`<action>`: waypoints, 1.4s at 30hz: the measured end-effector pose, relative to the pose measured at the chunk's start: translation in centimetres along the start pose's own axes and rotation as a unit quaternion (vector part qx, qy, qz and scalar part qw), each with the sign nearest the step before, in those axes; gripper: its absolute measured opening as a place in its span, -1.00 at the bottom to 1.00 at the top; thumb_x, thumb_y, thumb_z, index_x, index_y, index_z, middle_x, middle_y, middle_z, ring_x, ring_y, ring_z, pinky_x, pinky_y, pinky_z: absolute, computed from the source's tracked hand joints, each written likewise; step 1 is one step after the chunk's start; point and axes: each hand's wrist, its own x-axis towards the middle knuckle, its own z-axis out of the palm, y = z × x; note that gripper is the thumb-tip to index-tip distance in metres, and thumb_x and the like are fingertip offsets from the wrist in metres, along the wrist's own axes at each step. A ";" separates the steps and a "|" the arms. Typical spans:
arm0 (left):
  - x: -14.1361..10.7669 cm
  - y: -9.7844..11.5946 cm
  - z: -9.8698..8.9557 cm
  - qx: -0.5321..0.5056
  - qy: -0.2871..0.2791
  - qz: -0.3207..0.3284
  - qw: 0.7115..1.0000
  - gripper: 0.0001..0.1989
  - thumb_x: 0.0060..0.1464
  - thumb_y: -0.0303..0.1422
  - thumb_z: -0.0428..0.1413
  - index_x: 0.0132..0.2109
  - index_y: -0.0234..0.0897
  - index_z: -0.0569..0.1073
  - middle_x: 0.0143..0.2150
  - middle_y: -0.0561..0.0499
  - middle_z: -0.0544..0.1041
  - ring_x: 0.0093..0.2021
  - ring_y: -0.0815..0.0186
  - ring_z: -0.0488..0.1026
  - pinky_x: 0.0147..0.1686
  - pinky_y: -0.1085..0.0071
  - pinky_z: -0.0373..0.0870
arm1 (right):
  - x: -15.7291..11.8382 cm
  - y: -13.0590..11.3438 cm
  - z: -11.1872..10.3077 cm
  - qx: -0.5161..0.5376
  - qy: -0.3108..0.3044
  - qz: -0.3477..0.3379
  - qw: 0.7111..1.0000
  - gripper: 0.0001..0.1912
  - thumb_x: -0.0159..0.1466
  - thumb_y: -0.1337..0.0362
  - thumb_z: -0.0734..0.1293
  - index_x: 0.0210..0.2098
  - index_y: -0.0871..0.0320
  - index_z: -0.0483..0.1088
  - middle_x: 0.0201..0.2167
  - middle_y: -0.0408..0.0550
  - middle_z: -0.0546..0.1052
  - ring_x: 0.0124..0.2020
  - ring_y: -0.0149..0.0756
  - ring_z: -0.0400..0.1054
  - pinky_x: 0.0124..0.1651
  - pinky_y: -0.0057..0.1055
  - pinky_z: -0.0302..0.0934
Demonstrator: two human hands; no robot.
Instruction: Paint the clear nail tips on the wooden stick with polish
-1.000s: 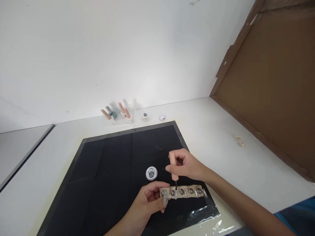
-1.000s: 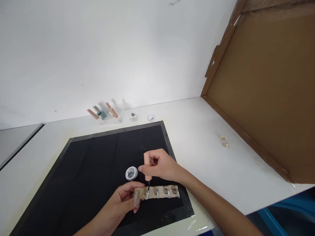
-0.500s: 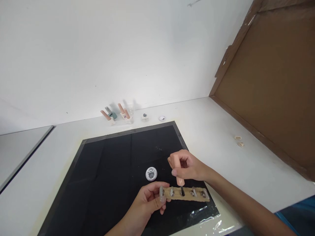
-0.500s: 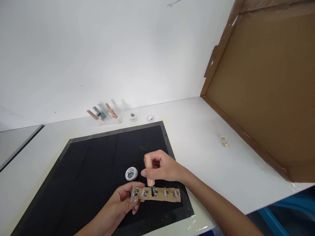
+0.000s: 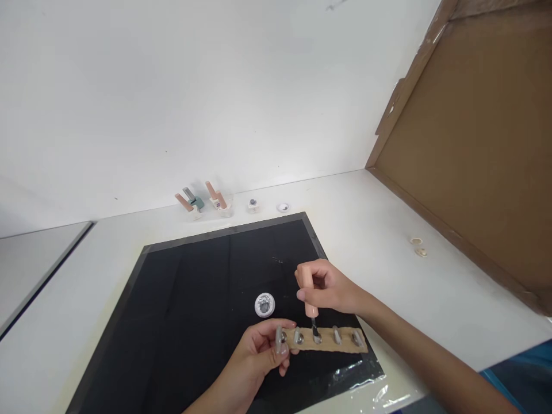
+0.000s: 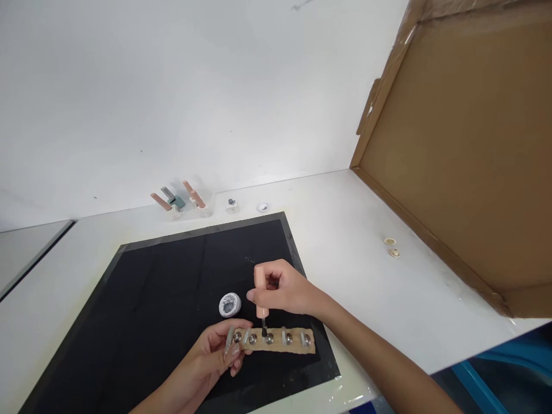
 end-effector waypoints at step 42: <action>0.3 -0.3 -0.4 -0.058 -0.011 -0.013 0.998 -0.66 -0.29 -0.30 0.38 -0.29 -0.32 0.57 -0.50 0.03 0.47 -0.58 0.51 0.25 -0.56 0.52 0.13 | 0.0 0.2 -0.3 0.008 -0.001 -0.026 1.000 -0.72 0.23 0.19 0.33 -0.54 0.15 0.26 -0.61 -0.21 0.37 -0.58 -0.45 0.21 -0.48 -0.47 0.13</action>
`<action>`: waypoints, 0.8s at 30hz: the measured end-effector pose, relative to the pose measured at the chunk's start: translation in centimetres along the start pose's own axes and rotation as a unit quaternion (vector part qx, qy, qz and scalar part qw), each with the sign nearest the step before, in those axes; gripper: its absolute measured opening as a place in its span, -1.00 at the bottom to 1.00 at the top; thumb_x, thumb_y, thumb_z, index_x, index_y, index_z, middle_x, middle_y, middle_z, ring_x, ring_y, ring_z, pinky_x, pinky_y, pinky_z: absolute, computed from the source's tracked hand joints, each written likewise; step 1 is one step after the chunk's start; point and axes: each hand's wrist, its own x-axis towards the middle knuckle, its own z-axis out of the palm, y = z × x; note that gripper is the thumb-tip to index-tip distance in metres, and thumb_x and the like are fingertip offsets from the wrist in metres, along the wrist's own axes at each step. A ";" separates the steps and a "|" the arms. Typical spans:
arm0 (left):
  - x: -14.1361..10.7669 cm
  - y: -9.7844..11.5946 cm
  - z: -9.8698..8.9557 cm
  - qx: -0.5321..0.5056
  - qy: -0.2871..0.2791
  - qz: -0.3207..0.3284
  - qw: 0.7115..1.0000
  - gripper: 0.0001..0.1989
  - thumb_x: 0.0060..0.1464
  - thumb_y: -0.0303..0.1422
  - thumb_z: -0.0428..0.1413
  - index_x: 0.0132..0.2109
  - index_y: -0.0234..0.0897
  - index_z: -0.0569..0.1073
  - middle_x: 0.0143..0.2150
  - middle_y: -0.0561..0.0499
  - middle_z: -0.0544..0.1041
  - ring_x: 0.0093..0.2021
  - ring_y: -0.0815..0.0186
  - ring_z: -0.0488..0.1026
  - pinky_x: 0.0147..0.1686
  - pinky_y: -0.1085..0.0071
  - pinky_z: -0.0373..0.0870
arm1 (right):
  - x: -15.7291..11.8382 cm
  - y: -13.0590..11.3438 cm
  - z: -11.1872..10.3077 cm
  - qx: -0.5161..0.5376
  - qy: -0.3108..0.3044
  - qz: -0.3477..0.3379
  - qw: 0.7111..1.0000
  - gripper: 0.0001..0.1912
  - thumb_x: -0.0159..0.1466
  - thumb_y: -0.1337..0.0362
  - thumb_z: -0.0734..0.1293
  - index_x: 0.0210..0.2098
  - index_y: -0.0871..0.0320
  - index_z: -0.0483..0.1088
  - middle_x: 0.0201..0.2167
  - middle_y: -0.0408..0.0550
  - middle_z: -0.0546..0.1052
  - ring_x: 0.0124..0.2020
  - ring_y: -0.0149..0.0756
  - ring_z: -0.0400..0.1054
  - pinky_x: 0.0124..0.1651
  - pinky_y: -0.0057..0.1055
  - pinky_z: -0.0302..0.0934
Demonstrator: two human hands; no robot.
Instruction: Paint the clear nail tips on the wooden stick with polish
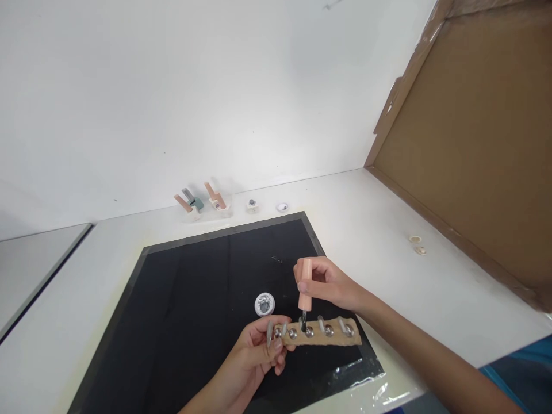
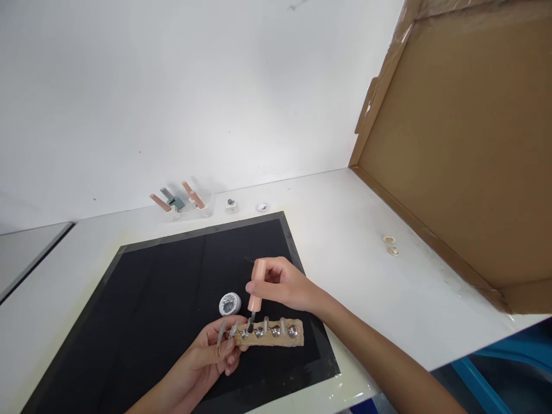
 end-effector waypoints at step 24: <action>0.1 0.0 0.0 -0.001 0.003 0.001 1.000 -0.66 -0.30 -0.31 0.38 -0.29 -0.32 0.58 -0.50 0.02 0.49 -0.58 0.51 0.26 -0.56 0.52 0.12 | 0.3 -0.3 0.1 0.020 0.026 0.029 0.999 -0.65 0.16 0.12 0.37 -0.59 0.18 0.24 -0.58 -0.24 0.22 -0.58 -0.50 0.05 -0.51 -0.48 -0.05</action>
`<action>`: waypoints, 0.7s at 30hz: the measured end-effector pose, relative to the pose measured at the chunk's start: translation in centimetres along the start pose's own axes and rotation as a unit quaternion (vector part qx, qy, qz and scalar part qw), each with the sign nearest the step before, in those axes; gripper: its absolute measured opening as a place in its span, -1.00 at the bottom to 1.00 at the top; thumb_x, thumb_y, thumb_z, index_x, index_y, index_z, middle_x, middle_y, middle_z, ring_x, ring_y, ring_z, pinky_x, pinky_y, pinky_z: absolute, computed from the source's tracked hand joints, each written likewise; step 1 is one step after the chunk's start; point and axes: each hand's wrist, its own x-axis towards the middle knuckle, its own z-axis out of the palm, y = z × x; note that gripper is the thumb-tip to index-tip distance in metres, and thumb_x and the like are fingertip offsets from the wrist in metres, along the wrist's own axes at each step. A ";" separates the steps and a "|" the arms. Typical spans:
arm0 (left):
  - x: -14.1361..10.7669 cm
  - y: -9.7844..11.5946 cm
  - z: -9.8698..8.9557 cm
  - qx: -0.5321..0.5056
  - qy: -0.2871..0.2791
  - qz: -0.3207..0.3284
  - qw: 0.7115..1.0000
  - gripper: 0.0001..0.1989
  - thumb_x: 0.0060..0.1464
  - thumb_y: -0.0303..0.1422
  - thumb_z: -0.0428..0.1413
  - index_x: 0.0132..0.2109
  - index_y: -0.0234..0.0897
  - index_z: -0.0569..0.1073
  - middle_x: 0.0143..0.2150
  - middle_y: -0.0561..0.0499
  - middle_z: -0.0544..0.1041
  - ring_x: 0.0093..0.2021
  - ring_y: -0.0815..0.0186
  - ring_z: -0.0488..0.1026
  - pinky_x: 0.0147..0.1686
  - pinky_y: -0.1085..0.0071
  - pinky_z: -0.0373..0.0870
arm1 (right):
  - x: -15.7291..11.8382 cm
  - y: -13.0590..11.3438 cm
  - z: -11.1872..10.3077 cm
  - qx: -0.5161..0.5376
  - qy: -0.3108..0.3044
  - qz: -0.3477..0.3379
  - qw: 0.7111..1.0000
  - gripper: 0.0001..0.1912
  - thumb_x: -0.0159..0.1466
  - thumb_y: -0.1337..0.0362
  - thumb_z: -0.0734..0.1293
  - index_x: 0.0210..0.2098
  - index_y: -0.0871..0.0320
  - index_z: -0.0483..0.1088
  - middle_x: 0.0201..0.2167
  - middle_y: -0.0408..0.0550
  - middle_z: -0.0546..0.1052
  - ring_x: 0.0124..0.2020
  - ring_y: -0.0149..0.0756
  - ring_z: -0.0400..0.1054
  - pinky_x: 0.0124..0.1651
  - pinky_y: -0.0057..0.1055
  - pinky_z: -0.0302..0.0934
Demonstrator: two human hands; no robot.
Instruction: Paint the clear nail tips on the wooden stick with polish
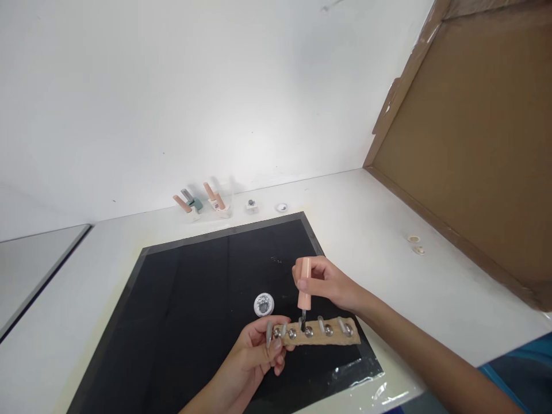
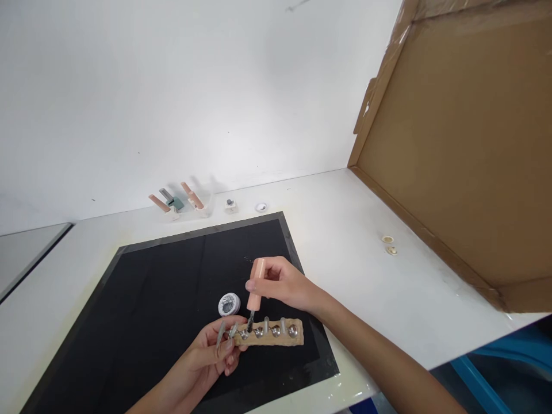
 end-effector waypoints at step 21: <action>-0.3 0.1 0.2 0.043 -0.008 -0.004 0.999 -0.64 -0.30 -0.26 0.38 -0.28 -0.32 0.58 -0.49 -0.01 0.50 -0.57 0.47 0.28 -0.54 0.49 0.16 | 0.6 -0.1 0.3 -0.019 0.132 0.086 0.987 -0.63 0.12 0.02 0.36 -0.57 0.16 0.24 -0.67 -0.27 0.24 -0.64 -0.51 0.05 -0.54 -0.48 -0.02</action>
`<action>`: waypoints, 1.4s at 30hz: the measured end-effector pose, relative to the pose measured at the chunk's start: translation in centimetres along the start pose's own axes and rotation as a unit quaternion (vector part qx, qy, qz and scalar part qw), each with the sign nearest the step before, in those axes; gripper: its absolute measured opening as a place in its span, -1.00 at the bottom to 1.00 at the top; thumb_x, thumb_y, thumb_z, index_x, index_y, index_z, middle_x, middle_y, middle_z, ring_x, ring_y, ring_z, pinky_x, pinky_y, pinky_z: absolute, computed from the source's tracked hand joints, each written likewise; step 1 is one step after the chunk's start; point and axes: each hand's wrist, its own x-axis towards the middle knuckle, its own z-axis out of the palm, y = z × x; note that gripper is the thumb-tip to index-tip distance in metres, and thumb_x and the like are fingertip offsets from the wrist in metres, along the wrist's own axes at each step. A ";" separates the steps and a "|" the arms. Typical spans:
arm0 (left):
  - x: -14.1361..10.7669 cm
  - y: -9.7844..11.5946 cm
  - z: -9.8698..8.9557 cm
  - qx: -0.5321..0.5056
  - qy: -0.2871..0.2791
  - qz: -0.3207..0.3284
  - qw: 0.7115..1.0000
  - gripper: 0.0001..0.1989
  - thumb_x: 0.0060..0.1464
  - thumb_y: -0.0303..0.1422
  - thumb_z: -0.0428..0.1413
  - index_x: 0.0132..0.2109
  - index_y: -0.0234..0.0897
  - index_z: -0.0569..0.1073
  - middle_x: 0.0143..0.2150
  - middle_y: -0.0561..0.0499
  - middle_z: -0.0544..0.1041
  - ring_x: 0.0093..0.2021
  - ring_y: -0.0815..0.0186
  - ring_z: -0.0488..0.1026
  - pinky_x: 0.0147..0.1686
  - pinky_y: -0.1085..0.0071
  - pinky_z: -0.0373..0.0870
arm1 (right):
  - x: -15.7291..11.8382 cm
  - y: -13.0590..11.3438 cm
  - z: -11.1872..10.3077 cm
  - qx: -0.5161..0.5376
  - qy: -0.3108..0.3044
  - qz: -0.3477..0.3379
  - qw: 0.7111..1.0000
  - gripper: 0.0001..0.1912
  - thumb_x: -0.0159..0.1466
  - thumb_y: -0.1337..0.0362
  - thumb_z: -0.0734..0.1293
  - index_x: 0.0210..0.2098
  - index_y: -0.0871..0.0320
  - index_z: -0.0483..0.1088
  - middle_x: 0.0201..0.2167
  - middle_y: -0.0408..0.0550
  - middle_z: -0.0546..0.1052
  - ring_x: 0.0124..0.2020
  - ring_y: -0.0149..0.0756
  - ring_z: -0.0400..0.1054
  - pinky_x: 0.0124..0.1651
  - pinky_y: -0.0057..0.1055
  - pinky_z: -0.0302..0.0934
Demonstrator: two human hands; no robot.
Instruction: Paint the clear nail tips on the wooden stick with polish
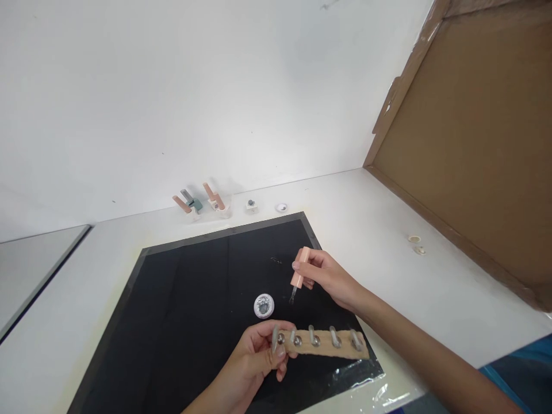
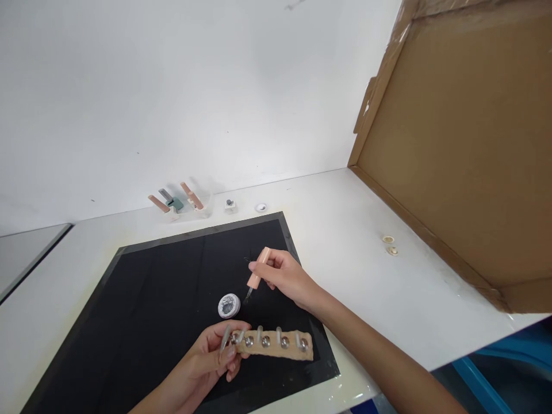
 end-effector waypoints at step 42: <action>0.1 -0.7 0.1 0.058 -0.020 0.003 0.998 -0.56 -0.38 -0.21 0.39 -0.28 -0.33 0.58 -0.50 0.00 0.54 -0.56 0.45 0.34 -0.56 0.50 0.21 | -0.9 0.6 1.4 -0.199 -0.142 -0.029 0.969 -0.76 0.16 0.43 0.30 -0.23 0.14 0.54 -0.29 -0.07 0.56 -0.44 -0.42 0.30 -0.44 -0.50 0.09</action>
